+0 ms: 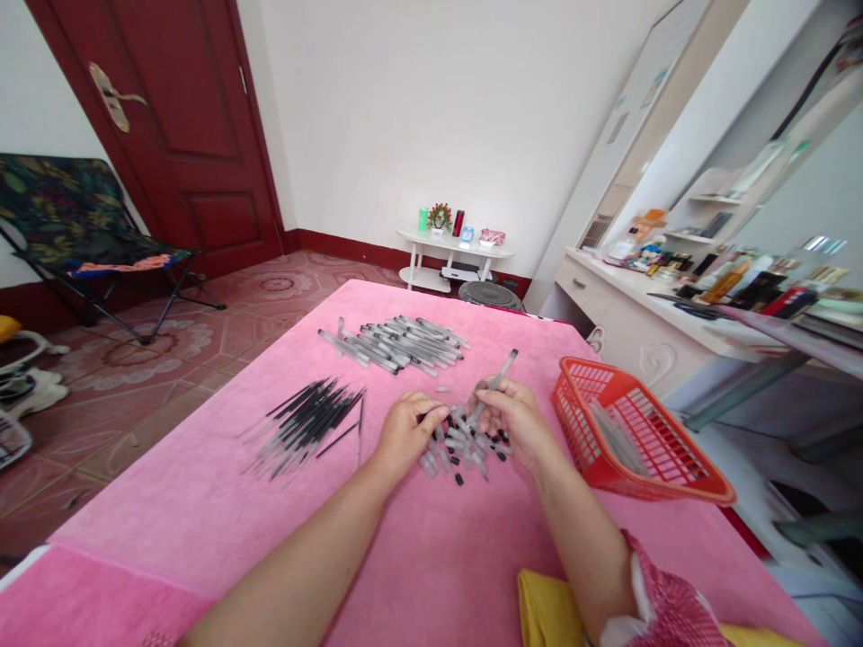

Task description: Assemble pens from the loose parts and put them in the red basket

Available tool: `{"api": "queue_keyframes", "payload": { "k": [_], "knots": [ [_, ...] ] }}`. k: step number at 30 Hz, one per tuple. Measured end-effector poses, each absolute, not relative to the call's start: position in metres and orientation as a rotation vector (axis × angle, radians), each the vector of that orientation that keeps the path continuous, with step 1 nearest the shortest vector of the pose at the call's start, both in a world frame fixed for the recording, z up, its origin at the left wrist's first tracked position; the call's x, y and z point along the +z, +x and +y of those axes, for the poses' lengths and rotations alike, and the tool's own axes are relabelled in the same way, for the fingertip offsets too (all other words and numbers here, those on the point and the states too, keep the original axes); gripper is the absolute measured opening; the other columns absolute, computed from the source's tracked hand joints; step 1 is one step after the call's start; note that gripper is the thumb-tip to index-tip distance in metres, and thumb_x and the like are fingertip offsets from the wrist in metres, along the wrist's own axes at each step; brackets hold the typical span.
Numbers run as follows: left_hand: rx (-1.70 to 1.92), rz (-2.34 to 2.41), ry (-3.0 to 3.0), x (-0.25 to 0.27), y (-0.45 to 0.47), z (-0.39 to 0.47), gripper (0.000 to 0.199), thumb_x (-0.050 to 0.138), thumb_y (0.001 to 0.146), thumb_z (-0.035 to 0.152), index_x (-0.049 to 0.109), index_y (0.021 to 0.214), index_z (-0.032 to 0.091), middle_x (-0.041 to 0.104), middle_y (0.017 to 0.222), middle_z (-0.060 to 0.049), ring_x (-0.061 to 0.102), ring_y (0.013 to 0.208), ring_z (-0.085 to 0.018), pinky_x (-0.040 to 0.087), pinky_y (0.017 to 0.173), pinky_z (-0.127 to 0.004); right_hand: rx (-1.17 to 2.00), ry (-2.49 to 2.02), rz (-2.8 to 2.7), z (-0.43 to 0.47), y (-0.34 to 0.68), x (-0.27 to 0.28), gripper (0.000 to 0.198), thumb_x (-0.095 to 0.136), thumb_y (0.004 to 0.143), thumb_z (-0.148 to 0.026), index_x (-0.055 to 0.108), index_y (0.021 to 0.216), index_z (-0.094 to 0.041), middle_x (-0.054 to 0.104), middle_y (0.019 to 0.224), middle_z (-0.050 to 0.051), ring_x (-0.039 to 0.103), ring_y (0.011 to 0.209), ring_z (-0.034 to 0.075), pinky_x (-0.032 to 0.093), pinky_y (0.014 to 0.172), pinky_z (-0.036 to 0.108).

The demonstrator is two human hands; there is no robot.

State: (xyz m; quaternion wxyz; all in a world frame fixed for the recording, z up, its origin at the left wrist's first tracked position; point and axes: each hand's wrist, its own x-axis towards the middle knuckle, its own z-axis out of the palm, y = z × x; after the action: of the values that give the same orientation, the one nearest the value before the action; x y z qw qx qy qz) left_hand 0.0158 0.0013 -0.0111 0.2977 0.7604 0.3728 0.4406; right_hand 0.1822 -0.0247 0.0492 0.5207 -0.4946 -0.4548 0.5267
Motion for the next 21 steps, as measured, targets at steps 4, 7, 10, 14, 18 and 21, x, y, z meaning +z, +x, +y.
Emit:
{"api": "queue_keyframes", "payload": {
  "k": [4,7,10,14,18,21],
  "knots": [
    [1.208,0.977,1.954,-0.0106,0.0155,0.0010,0.034,0.046,0.086,0.036,0.069,0.069,0.018,0.060,0.065,-0.003,0.053,0.068,-0.016,0.039,0.067,-0.028,1.205,-1.272,-1.219,-0.0240,0.1800,0.0448,0.017,0.064,0.064,-0.028,0.056,0.073,-0.015,0.057,0.046,-0.004,0.032,0.027,0.003,0.018,0.029,0.016],
    [1.199,0.968,1.963,-0.0101,0.0159,0.0005,0.033,0.046,0.086,0.036,0.070,0.072,0.019,0.061,0.066,-0.003,0.054,0.071,-0.016,0.040,0.069,-0.028,1.166,-1.301,-1.273,-0.0232,0.1767,0.0416,0.022,0.065,0.066,-0.035,0.057,0.072,-0.015,0.055,0.046,-0.004,0.031,0.029,0.004,0.018,0.030,0.017],
    [1.180,0.938,1.986,-0.0100,0.0171,0.0000,0.024,0.053,0.083,0.036,0.072,0.083,0.021,0.066,0.077,-0.004,0.056,0.079,-0.018,0.041,0.075,-0.030,1.154,-1.293,-1.298,-0.0222,0.1755,0.0404,0.032,0.059,0.072,-0.046,0.059,0.074,-0.015,0.056,0.046,-0.002,0.031,0.029,0.004,0.018,0.031,0.018],
    [1.232,0.937,1.893,-0.0104,0.0185,-0.0001,0.028,0.057,0.080,0.035,0.068,0.102,0.021,0.067,0.099,-0.007,0.057,0.094,-0.020,0.041,0.085,-0.033,1.254,-1.263,-1.430,-0.0244,0.1774,0.0437,0.039,0.055,0.074,-0.052,0.061,0.070,-0.014,0.052,0.042,-0.003,0.030,0.030,0.005,0.017,0.033,0.018],
    [1.309,0.906,1.601,-0.0100,0.0172,0.0007,0.041,0.049,0.085,0.035,0.054,0.122,0.018,0.064,0.107,-0.009,0.060,0.092,-0.018,0.046,0.081,-0.030,1.373,-1.248,-1.703,-0.0299,0.1805,0.0469,0.037,0.055,0.075,-0.050,0.061,0.065,-0.014,0.050,0.044,-0.003,0.038,0.037,0.007,0.025,0.037,0.018],
    [1.352,0.876,1.501,-0.0095,0.0150,0.0024,0.040,0.051,0.084,0.032,0.056,0.120,0.017,0.065,0.106,-0.008,0.060,0.091,-0.017,0.047,0.079,-0.027,1.397,-1.243,-1.874,-0.0315,0.1825,0.0456,0.035,0.053,0.078,-0.045,0.059,0.064,-0.014,0.047,0.047,-0.005,0.037,0.039,0.006,0.027,0.041,0.019]
  ]
}}
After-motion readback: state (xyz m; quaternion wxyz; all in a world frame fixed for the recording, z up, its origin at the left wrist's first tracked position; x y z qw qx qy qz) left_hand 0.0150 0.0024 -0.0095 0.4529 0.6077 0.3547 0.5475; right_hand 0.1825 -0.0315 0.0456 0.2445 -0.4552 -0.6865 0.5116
